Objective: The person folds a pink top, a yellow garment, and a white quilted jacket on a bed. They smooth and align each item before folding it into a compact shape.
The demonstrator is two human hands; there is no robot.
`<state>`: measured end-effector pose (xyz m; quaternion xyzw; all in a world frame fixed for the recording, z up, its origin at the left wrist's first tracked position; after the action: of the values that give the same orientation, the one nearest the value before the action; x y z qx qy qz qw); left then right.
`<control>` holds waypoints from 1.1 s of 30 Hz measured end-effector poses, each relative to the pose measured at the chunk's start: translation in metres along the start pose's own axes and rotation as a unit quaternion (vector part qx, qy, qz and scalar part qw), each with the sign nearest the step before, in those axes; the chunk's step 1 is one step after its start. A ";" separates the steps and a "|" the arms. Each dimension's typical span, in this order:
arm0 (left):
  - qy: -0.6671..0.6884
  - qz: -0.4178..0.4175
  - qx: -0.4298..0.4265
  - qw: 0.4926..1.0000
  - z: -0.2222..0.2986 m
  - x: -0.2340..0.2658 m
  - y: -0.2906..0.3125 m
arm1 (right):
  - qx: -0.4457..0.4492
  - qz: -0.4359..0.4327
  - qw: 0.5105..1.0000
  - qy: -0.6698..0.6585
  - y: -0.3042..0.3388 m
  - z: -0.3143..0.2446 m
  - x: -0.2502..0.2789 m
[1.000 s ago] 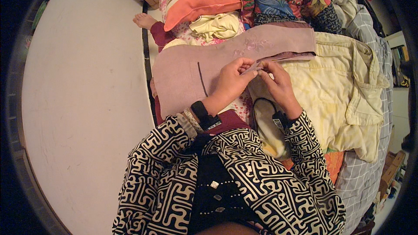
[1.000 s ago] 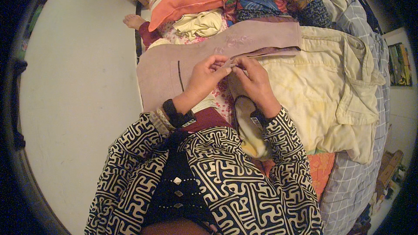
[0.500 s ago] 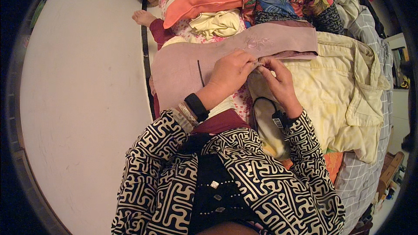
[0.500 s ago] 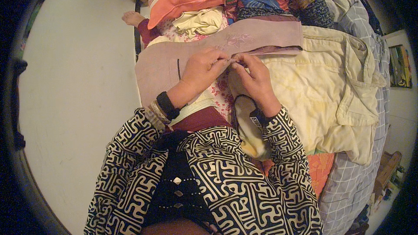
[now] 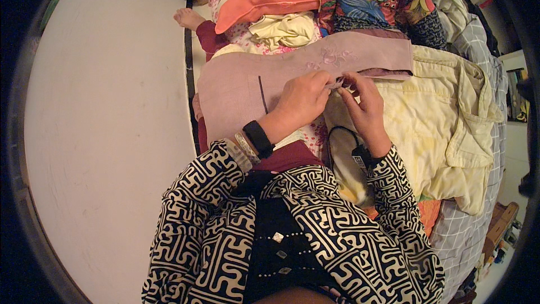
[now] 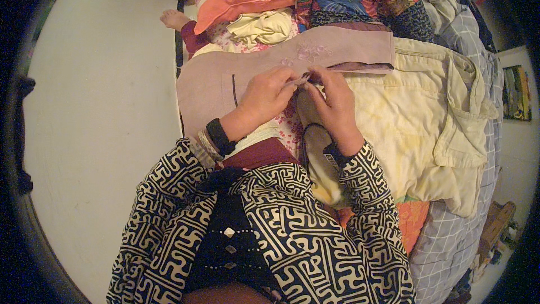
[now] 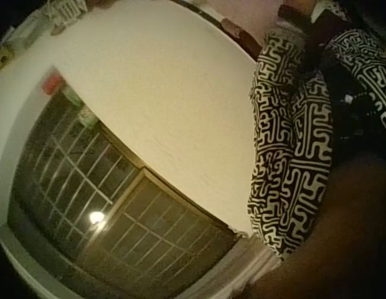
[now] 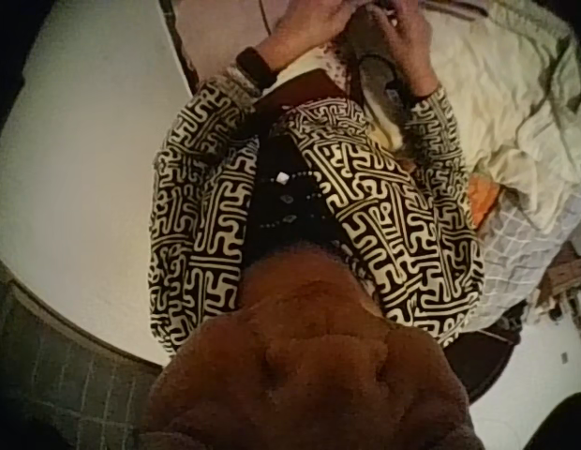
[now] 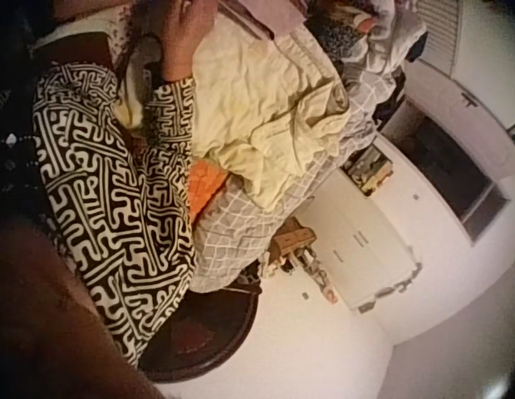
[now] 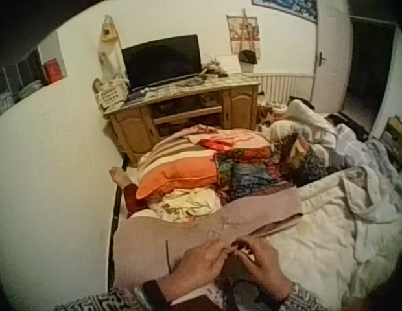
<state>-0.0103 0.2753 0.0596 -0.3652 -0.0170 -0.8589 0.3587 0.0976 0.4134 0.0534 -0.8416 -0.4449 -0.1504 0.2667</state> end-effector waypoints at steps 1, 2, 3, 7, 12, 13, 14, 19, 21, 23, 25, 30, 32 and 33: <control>0.004 0.002 0.001 1.000 0.000 0.001 0.000 | 0.045 0.013 0.998 0.033 -0.001 -0.003 0.001; 0.013 0.008 -0.006 1.000 0.000 0.003 0.001 | 0.083 0.028 0.994 0.064 0.000 -0.008 0.000; 0.015 0.012 -0.004 1.000 0.001 0.003 0.001 | 0.099 0.017 0.990 0.100 0.000 -0.010 -0.001; 0.022 -0.002 -0.006 1.000 0.008 0.007 0.002 | 0.084 -0.028 0.992 0.093 0.001 -0.009 -0.004; 0.052 -0.035 0.017 0.998 -0.012 0.049 0.026 | -0.055 -0.047 0.997 -0.027 0.001 0.008 0.000; 0.030 -0.046 0.017 0.998 -0.020 0.062 0.039 | -0.061 -0.062 0.995 -0.043 0.002 0.010 0.001; 0.008 -0.057 0.018 0.998 -0.028 0.076 0.055 | -0.068 -0.076 0.993 -0.059 0.003 0.011 0.001; -0.081 -0.053 0.041 0.994 -0.056 0.120 0.144 | -0.201 -0.103 0.952 -0.206 0.007 0.020 0.000; -0.089 -0.030 0.073 0.993 -0.066 0.122 0.182 | -0.197 -0.111 0.944 -0.239 0.005 0.019 0.000; -0.095 0.045 0.098 0.990 -0.081 0.121 0.215 | -0.181 -0.114 0.940 -0.265 0.003 0.017 -0.003; -0.091 0.130 0.137 0.978 -0.092 0.111 0.239 | -0.158 -0.126 0.947 -0.251 0.000 0.015 -0.003; 0.252 0.200 0.325 0.889 -0.119 0.099 0.256 | -0.128 -0.123 0.970 -0.165 -0.016 0.010 0.006; 0.277 0.155 0.386 0.866 -0.119 0.099 0.255 | -0.122 -0.124 0.971 -0.163 -0.020 0.011 0.008; 0.293 0.134 0.413 0.852 -0.117 0.101 0.255 | -0.145 -0.117 0.970 -0.153 -0.022 0.012 0.008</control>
<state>0.0296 -0.0088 -0.0209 0.0866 -0.2152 -0.7836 0.5763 0.0842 0.4355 0.0544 -0.8267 -0.5489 -0.1126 0.0509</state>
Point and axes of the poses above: each hand's wrist, its own y-axis away from the middle knuckle, its own x-axis out of the back of the hand, z = x × y, the point moved 2 cm from there along -y, towards the middle knuckle, and after that the axes turned 6 degrees about z, right-handed, at the moved point
